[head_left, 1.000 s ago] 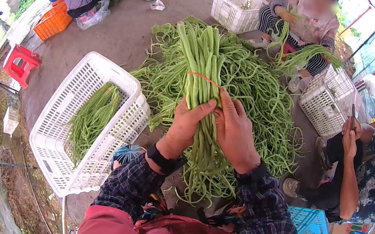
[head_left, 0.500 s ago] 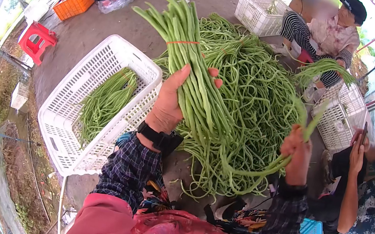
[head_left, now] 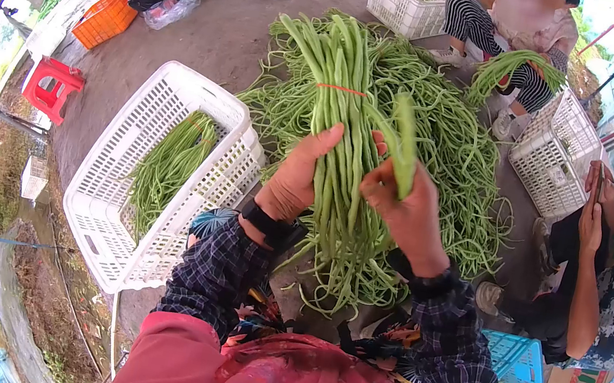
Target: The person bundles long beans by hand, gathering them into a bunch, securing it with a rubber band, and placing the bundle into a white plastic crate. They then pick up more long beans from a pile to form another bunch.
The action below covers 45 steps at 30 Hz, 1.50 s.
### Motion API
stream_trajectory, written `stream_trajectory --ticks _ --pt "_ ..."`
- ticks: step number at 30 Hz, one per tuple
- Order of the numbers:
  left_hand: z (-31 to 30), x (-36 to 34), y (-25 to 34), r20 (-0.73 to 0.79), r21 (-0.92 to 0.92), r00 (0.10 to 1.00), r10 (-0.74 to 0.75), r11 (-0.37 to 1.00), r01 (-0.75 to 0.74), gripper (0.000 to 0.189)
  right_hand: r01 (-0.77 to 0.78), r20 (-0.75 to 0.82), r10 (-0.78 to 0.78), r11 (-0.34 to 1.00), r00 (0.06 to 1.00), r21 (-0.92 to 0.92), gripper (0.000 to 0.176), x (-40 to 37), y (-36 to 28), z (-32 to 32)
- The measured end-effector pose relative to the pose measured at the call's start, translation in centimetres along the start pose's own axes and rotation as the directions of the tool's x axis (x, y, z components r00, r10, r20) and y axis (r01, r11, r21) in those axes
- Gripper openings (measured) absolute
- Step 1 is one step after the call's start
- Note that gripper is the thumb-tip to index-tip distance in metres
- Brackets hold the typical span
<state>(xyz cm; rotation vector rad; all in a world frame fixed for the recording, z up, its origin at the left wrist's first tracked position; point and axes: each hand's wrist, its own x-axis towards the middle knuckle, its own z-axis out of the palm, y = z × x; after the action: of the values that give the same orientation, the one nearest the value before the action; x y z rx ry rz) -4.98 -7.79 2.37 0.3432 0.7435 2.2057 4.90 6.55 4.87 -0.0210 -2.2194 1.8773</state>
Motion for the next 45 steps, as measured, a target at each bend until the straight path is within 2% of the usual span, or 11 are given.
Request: stream_trajectory --ticks 3,8,11,13,19,23,25,27,31,35,45 --pt "-0.3 0.6 -0.6 -0.007 0.163 1.000 -0.005 0.987 0.006 0.049 0.125 -0.061 -0.139 0.973 0.988 -0.196 0.033 0.1 0.2 1.3" --pt "1.2 0.1 0.0 -0.071 0.169 0.997 0.010 0.986 0.002 0.040 0.037 -0.021 -0.041 0.987 0.999 -0.158 0.037 0.5 0.9 0.6" --pt "1.1 0.0 0.4 -0.089 0.044 0.996 -0.028 0.999 0.032 0.034 0.000 0.086 -0.015 0.984 0.996 0.177 0.033 0.9 0.4 -0.4" --pt "0.8 -0.1 0.5 -0.049 0.013 0.998 -0.042 0.999 0.043 0.035 -0.215 0.189 0.150 0.890 0.971 0.402 0.033 1.0 -1.5 -1.0" --pt "-0.5 0.7 1.0 -0.146 -0.074 0.988 0.044 0.996 -0.055 0.037 0.079 0.156 -0.071 0.996 0.985 -0.048 0.033 0.3 0.4 1.1" --pt "-1.2 0.3 4.0 -0.304 -0.085 0.942 0.144 0.980 -0.178 0.029 -0.064 0.312 0.083 0.995 0.947 -0.071 0.035 -1.7 0.9 0.6" --pt "-1.1 -0.1 5.0 -0.352 -0.037 0.908 0.229 0.966 -0.258 0.030 -0.312 0.403 0.264 0.948 0.876 0.059 0.039 -2.7 0.8 -1.5" --pt "-2.3 -0.5 6.2 -0.281 0.002 0.899 0.335 0.937 -0.349 0.036 -0.396 0.467 0.216 0.857 0.857 0.331 0.043 -4.4 1.5 -5.4" --pt "-3.2 -1.4 7.3 -0.190 -0.129 0.913 0.361 0.913 -0.388 0.050 -0.151 0.153 0.056 0.669 0.987 0.728 0.037 -5.5 2.4 -11.7" --pt "-2.6 -1.8 6.6 -0.044 -0.191 0.931 0.364 0.911 -0.365 0.055 0.120 -0.090 -0.080 0.614 0.993 0.780 0.027 -5.3 1.4 -16.6" --pt "-4.8 0.3 6.4 -0.430 -0.043 0.785 0.447 0.858 -0.512 0.037 0.353 -0.360 -0.106 0.572 0.927 0.740 0.016 -4.8 1.2 -17.0"
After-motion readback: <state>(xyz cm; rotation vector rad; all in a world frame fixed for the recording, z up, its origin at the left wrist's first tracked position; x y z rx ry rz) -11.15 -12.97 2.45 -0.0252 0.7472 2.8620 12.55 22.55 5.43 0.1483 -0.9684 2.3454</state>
